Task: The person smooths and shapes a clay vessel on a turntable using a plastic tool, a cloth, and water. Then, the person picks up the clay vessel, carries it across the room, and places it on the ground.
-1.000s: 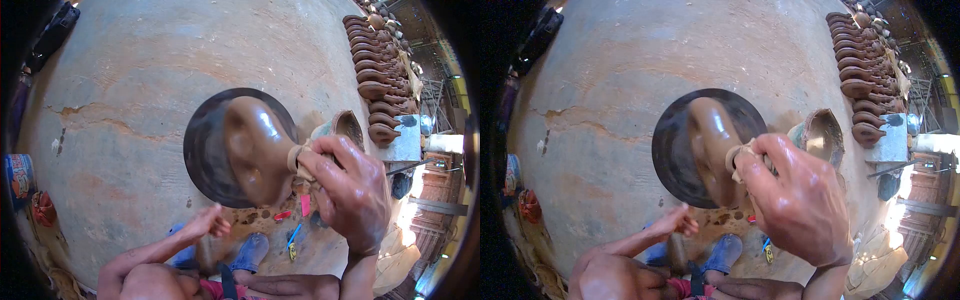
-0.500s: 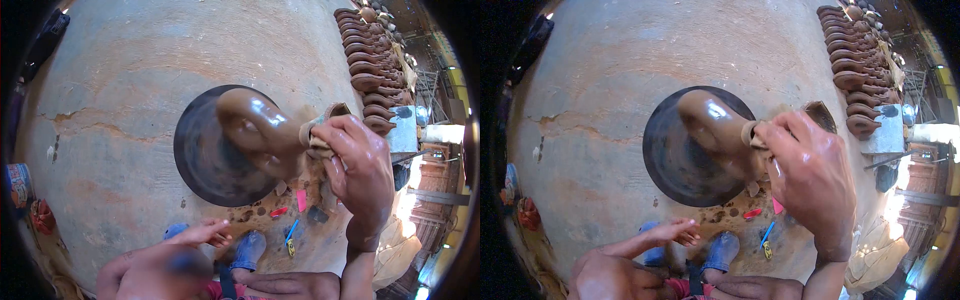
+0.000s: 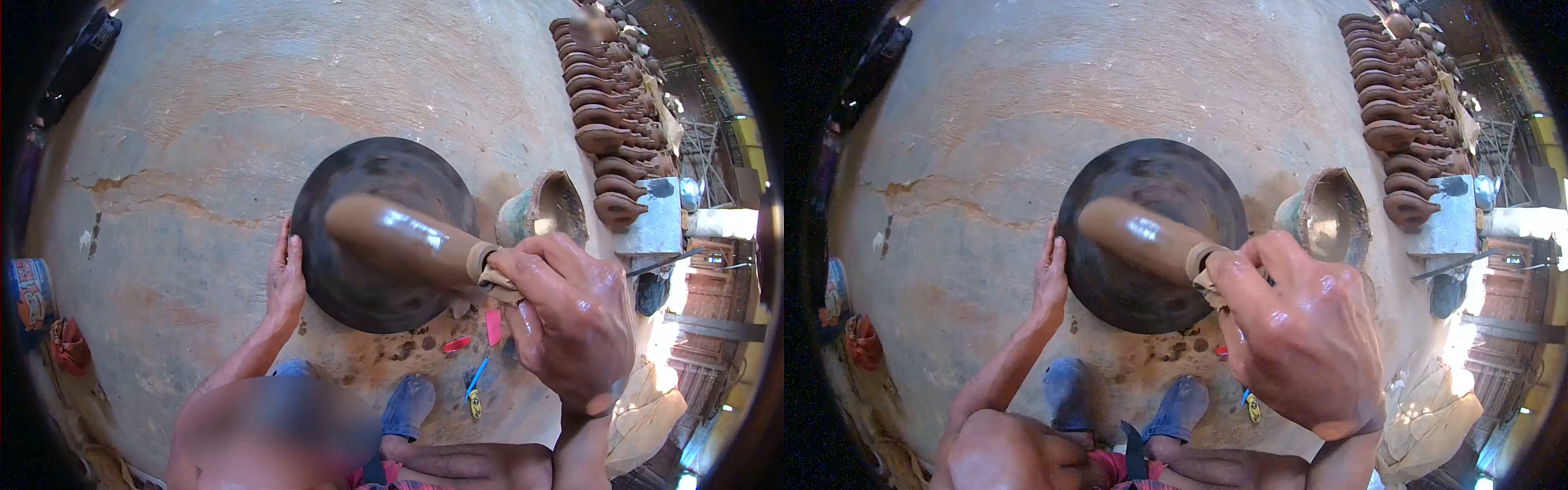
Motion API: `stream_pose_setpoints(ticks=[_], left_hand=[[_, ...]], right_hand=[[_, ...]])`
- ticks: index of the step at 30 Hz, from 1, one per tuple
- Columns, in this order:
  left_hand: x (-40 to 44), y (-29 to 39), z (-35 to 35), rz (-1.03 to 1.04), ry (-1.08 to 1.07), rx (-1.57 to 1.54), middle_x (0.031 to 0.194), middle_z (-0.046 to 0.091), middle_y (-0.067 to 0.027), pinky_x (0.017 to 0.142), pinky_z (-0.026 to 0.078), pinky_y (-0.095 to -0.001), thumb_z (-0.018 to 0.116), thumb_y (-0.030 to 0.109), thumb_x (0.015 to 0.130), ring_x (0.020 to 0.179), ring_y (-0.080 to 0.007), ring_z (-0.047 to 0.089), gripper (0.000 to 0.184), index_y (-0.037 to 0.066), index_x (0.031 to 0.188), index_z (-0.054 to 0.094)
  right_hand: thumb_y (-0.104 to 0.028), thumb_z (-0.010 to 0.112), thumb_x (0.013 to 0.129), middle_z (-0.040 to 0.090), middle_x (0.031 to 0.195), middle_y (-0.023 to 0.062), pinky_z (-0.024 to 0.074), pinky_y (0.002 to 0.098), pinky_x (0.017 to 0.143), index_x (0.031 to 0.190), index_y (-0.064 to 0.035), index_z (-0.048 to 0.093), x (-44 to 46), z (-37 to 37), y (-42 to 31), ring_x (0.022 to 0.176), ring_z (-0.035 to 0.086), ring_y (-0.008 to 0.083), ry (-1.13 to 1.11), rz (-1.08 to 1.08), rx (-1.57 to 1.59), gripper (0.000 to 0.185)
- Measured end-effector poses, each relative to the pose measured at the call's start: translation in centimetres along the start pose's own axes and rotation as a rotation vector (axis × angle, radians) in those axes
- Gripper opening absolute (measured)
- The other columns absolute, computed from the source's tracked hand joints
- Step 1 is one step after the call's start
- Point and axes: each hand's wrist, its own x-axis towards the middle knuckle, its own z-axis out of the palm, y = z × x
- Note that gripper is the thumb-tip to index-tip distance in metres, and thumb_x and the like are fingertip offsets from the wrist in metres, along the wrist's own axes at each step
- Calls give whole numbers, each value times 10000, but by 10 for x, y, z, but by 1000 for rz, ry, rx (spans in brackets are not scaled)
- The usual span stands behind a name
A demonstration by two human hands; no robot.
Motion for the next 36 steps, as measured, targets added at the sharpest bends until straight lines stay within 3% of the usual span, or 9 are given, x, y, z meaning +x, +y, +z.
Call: stream_pose_setpoints(ticks=[5,8,11,15,20,23,27,31,36], left_hand=[[4,-2,2,20,46,-46,1676,380,-69,1239,278,-324,451,354,1140,1528,-202,355,538,134,1628,390],[1,-1,3,-8,44,-58,1658,409,-68,1232,289,-323,450,368,1140,1507,-202,386,550,119,1627,387],[9,0,5,-13,40,-73,1641,432,-87,1224,306,-319,451,372,1140,1489,-205,411,556,100,1621,393],[17,-3,4,1,43,-38,1632,445,-98,1211,332,-311,459,365,1138,1474,-209,433,553,91,1615,401],[13,1,1,-44,25,-36,1651,417,-76,1229,301,-328,483,380,1128,1499,-199,398,587,69,1617,388],[13,-1,-2,-13,23,-6,1642,430,-85,1213,326,-320,488,379,1127,1486,-206,420,578,79,1613,401],[15,1,-1,-13,36,22,1603,483,-99,1188,358,-308,497,377,1126,1448,-207,468,569,81,1606,419],[25,12,-3,-36,26,53,1572,518,-101,1180,359,-306,497,367,1127,1426,-200,487,566,57,1595,429],[59,15,-7,15,-114,104,1531,560,-96,1167,364,-300,497,355,1126,1399,-191,504,544,25,1557,479]], right_hand=[[12,709,755,721,921,120,577,414,703,1072,-63,727,-18,-9,27,813,719,311,60,29,72,327],[56,661,763,775,1003,166,581,335,820,1108,-28,763,-31,-10,42,941,763,244,367,293,300,369],[138,616,828,762,1068,151,567,294,874,1146,55,730,-36,8,63,952,736,194,468,154,250,348],[120,650,777,771,1092,173,548,337,953,1115,46,749,-25,31,51,1024,738,241,536,90,334,360],[79,703,758,769,1085,148,594,340,816,1070,1,754,-27,30,50,930,766,264,358,37,235,326],[82,695,765,778,1000,147,595,343,760,1054,3,764,-47,24,62,869,768,255,462,80,333,308],[79,606,915,763,933,84,554,236,710,1110,4,749,-76,36,91,809,715,110,454,442,509,254],[91,597,949,756,983,88,559,231,726,1147,12,737,-107,90,105,838,720,108,484,649,881,255],[146,668,791,759,1101,136,563,316,917,1137,45,733,-79,87,92,1005,733,217,657,208,633,366]])
